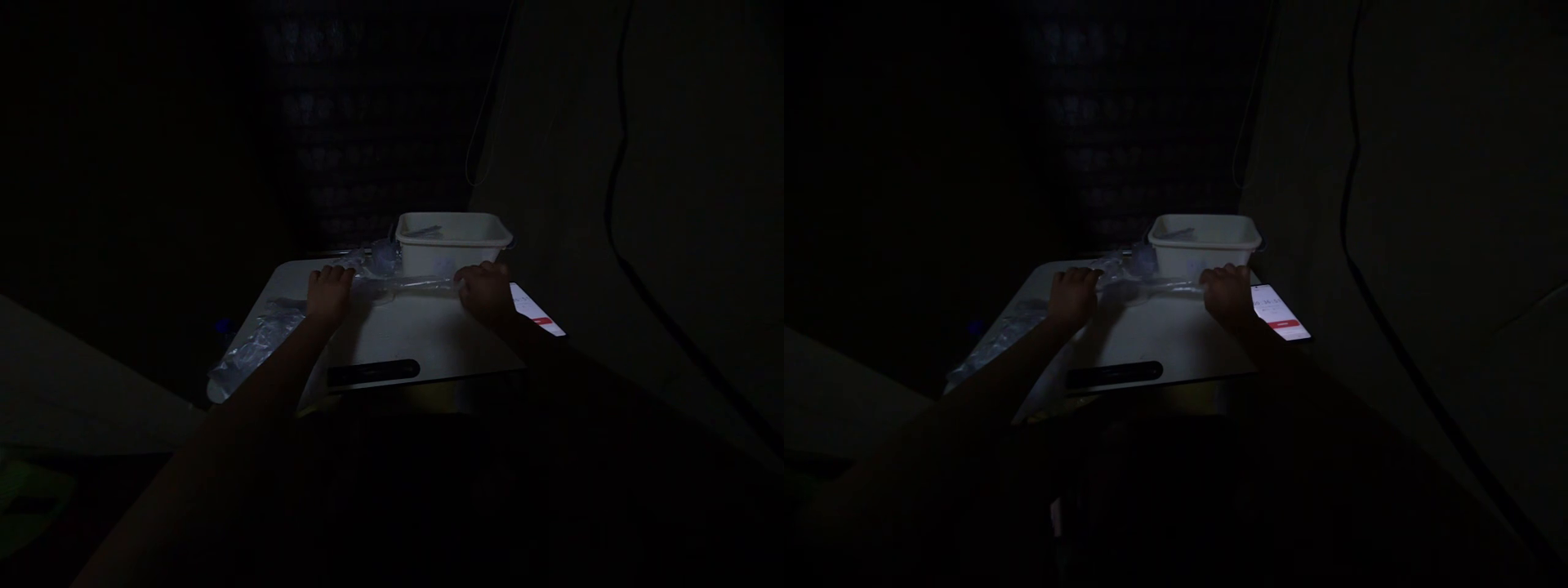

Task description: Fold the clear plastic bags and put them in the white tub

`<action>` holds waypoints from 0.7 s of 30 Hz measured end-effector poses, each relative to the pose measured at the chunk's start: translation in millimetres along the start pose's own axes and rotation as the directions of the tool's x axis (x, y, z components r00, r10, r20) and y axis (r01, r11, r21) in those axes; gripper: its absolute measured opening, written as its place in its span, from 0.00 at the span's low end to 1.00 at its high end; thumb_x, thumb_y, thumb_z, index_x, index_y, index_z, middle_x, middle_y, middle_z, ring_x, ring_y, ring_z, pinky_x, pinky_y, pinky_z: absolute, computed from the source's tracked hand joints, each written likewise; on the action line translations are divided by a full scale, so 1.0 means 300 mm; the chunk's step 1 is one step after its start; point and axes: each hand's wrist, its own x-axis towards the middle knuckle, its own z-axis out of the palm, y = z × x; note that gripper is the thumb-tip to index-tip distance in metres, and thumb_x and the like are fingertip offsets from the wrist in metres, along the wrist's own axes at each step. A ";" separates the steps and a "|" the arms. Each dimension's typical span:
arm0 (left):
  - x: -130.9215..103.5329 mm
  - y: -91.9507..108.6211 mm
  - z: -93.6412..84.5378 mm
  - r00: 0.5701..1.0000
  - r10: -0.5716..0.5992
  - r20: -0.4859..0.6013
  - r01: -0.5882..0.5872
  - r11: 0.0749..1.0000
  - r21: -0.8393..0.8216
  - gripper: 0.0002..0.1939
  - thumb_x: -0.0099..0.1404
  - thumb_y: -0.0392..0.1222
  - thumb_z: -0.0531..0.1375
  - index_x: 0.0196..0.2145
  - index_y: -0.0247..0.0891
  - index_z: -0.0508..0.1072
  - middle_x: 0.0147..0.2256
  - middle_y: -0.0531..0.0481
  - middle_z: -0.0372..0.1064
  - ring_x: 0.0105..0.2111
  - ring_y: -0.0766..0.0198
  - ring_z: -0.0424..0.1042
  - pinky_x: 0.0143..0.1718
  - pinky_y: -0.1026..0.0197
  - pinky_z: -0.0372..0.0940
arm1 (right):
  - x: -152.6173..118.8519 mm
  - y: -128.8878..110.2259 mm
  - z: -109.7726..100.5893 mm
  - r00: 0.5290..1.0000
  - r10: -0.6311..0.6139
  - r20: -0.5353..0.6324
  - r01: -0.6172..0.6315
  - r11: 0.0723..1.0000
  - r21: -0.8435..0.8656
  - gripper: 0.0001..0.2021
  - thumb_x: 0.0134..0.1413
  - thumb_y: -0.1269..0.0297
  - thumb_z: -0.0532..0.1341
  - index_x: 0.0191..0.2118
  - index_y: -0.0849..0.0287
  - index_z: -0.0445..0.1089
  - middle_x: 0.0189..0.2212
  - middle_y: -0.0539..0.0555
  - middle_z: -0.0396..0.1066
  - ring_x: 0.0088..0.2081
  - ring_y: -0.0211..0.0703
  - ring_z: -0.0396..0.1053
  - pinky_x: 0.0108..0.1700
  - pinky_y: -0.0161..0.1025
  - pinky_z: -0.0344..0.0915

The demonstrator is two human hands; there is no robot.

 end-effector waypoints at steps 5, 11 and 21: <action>-0.004 -0.009 0.013 0.982 -0.165 0.093 0.162 0.986 0.045 0.21 0.54 0.32 0.46 0.47 0.34 0.58 0.43 0.40 0.60 0.42 0.53 0.58 0.38 0.53 0.54 | -0.057 -0.060 0.017 0.921 -0.163 0.353 0.190 0.981 -0.044 0.15 0.42 0.72 0.49 0.36 0.61 0.66 0.30 0.58 0.69 0.34 0.46 0.63 0.38 0.44 0.49; 0.007 0.012 0.002 0.942 -0.145 0.304 0.163 0.986 -0.034 0.17 0.53 0.34 0.46 0.39 0.35 0.66 0.38 0.42 0.65 0.39 0.56 0.63 0.35 0.58 0.59 | -0.040 -0.156 0.018 0.776 -0.331 0.537 0.069 0.891 0.450 0.17 0.44 0.56 0.51 0.34 0.62 0.68 0.32 0.53 0.70 0.33 0.41 0.65 0.34 0.36 0.55; 0.010 0.086 0.018 0.877 -0.018 0.481 0.138 0.967 -0.216 0.20 0.55 0.49 0.45 0.38 0.36 0.67 0.38 0.43 0.67 0.37 0.56 0.67 0.31 0.61 0.61 | -0.051 -0.083 0.080 0.875 -0.289 0.389 0.181 0.939 0.292 0.18 0.40 0.78 0.48 0.38 0.66 0.67 0.39 0.59 0.66 0.39 0.39 0.62 0.41 0.33 0.56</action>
